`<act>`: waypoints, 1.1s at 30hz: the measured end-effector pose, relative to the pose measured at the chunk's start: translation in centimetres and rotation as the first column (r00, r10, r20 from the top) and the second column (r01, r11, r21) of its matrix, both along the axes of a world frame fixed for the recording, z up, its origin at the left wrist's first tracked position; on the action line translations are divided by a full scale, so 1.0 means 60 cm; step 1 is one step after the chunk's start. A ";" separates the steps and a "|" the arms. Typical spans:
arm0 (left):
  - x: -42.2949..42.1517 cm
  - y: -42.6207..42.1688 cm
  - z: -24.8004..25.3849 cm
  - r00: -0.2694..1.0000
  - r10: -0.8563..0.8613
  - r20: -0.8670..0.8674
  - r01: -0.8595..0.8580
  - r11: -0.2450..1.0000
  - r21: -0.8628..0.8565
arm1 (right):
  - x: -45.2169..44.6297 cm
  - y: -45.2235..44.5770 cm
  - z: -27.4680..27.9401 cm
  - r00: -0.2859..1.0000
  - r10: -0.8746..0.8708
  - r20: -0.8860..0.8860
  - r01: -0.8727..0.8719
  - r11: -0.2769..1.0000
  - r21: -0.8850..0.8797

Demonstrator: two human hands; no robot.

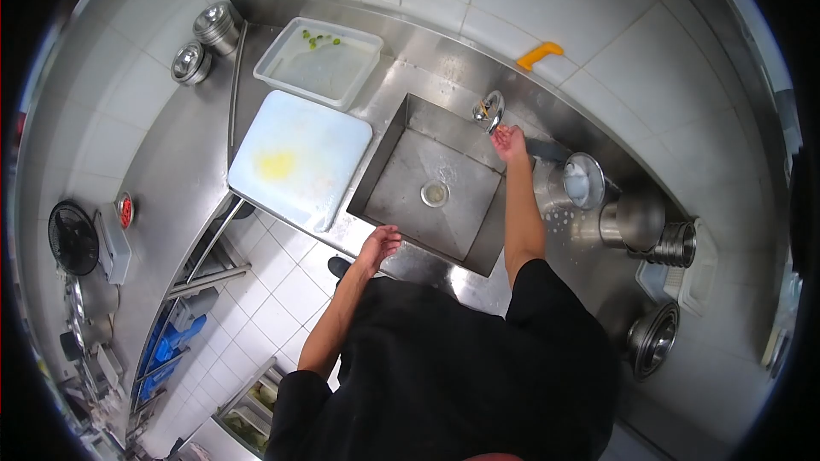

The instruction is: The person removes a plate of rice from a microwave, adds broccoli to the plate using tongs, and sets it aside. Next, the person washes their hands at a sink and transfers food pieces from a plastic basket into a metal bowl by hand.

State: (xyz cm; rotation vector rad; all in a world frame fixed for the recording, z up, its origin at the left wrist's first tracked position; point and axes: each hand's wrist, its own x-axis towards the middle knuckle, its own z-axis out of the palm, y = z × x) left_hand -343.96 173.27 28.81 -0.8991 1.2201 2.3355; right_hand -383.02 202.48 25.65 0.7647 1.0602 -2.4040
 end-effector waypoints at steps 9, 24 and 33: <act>0.005 -0.008 -0.001 0.999 0.016 -0.047 -0.014 0.999 0.047 | 0.000 -0.028 0.005 0.999 -0.044 -0.017 0.044 0.999 0.002; 0.009 -0.003 0.007 0.998 -0.029 -0.058 0.032 0.998 0.059 | -0.060 -0.059 0.028 0.894 0.250 -0.372 0.112 0.679 0.726; 0.002 0.011 -0.004 0.997 -0.054 -0.051 0.057 0.996 0.064 | -0.013 -0.059 -0.023 0.952 0.299 -0.069 0.069 0.012 0.998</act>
